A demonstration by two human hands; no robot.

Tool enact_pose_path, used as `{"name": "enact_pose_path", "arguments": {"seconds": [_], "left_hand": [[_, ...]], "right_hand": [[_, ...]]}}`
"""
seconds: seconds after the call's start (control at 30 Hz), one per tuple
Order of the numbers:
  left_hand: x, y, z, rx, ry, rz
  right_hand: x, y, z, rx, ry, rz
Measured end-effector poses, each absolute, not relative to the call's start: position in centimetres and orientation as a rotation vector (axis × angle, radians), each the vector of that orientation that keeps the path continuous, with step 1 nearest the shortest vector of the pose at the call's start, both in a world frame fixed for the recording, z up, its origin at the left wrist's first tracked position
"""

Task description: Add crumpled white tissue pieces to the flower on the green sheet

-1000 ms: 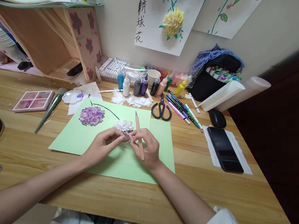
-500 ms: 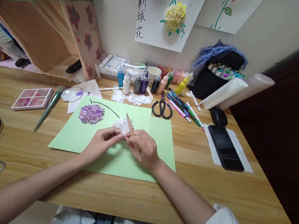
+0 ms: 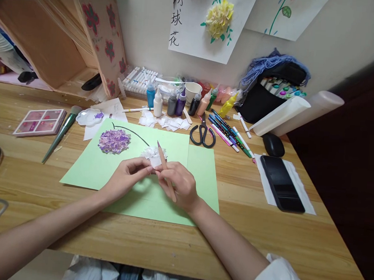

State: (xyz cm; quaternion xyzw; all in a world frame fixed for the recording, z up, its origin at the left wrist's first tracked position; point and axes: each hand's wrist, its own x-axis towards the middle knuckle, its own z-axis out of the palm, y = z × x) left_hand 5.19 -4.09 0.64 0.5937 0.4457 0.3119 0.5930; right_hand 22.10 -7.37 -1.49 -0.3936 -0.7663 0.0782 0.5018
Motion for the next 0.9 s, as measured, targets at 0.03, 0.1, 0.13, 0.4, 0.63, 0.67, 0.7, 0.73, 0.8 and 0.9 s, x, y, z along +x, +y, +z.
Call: {"name": "enact_pose_path", "arguments": {"seconds": [0.03,0.1,0.13,0.4,0.63,0.67,0.7,0.73,0.8,0.9], "left_hand": [[5.16,-4.08,0.62,1.377,1.035,0.722],[5.08,-4.08,0.59,1.37,1.024,0.718],[5.04,-4.08,0.59,1.368,1.015,0.72],[4.96,-4.07,0.62,1.399,1.017,0.709],[4.84,-3.95,0.4,1.408,1.009,0.695],[4.84,-3.95,0.4,1.409,1.001,0.695],[4.86,-3.97,0.4,1.41,0.992,0.696],[4.89,-4.0,0.4,1.413,0.986,0.698],[4.98,-4.07,0.41,1.428,0.984,0.705],[5.09,-4.19,0.42,1.464,0.996,0.722]], "right_hand": [[22.1,-7.37,-1.5,-0.95,-1.85,0.192],[22.1,-7.38,-1.53,-0.942,-1.847,0.196],[22.11,-7.39,-1.54,-0.937,-1.846,0.197],[22.02,-7.39,-1.42,-0.941,-1.814,0.258],[22.0,-7.41,-1.56,-0.96,-1.825,0.241],[22.0,-7.4,-1.57,-0.964,-1.816,0.249],[21.99,-7.39,-1.57,-0.968,-1.808,0.258],[21.98,-7.37,-1.57,-0.973,-1.8,0.265],[21.95,-7.34,-1.58,-0.984,-1.792,0.275],[21.9,-7.3,-1.63,-0.99,-1.791,0.288]]}}
